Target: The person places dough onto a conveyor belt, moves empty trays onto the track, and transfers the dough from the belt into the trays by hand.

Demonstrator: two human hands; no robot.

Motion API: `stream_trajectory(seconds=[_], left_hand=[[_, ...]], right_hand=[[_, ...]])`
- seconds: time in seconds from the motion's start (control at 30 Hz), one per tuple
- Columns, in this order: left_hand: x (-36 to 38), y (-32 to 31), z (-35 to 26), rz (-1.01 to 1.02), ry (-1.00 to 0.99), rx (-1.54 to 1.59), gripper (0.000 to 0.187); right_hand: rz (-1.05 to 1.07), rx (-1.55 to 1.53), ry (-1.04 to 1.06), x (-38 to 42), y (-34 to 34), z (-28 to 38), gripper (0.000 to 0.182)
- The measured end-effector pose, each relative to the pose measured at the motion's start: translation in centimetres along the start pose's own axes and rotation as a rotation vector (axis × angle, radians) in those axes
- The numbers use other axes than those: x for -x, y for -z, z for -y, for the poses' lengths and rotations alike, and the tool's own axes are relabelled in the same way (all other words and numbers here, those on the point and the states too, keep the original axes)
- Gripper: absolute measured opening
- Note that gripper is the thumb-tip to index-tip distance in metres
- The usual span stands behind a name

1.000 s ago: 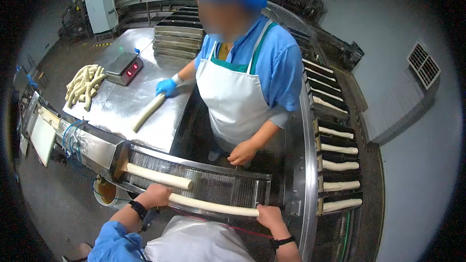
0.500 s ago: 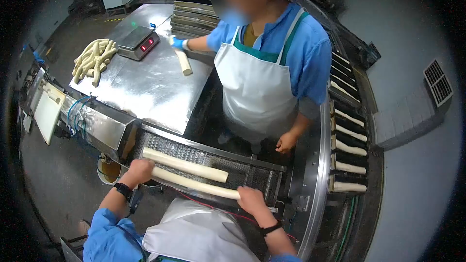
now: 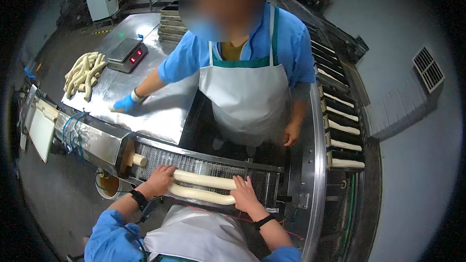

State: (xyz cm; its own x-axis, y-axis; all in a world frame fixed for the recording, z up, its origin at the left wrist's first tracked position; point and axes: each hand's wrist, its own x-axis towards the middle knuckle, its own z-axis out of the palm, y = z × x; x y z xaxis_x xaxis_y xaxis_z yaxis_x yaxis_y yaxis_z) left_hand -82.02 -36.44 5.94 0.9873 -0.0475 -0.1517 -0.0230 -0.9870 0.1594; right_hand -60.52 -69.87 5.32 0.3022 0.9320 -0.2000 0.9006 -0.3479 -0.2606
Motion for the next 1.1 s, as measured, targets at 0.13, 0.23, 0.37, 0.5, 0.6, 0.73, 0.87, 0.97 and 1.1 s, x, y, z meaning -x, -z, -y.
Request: stream_trajectory(seconds=[0.13,0.23,0.37,0.5,0.6,0.73,0.87,0.97,1.1], left_hand=[[-1.2,-0.2,-0.7,0.082,-0.038,0.006,0.024],[-1.8,0.4,-2.3,0.099,-0.050,-0.040,0.028],[-2.1,0.5,-5.2,0.142,-0.068,-0.029,0.033],[-3.6,0.2,-7.0,0.187,-0.100,-0.026,0.036],[-4.4,-0.4,-8.4,0.214,-0.125,-0.060,0.037],[-6.2,-0.8,-9.9,0.245,-0.125,-0.054,0.037],[-7.1,-2.7,-10.6,0.197,-0.193,-0.030,0.040],[-7.9,-2.3,-10.4,0.195,-0.238,0.006,0.045],[-9.1,0.4,-11.6,0.242,-0.197,-0.036,0.051]], right_hand=[[0.033,-0.007,0.011,0.5,-0.7,-1.5,0.025],[0.037,0.033,-0.011,1.3,-0.5,-2.5,0.027],[0.039,0.084,-0.037,3.5,-1.0,-3.2,0.028],[0.078,0.112,-0.049,4.4,-1.3,-4.9,0.029],[0.012,0.132,-0.063,5.6,-2.9,-5.2,0.025],[-0.020,0.191,-0.109,6.9,-3.0,-6.8,0.024],[0.011,0.071,-0.218,8.8,-4.3,-7.7,0.026],[0.052,-0.121,-0.352,11.4,-5.3,-8.0,0.036],[0.026,-0.313,-0.430,16.0,-4.7,-8.5,0.043]])
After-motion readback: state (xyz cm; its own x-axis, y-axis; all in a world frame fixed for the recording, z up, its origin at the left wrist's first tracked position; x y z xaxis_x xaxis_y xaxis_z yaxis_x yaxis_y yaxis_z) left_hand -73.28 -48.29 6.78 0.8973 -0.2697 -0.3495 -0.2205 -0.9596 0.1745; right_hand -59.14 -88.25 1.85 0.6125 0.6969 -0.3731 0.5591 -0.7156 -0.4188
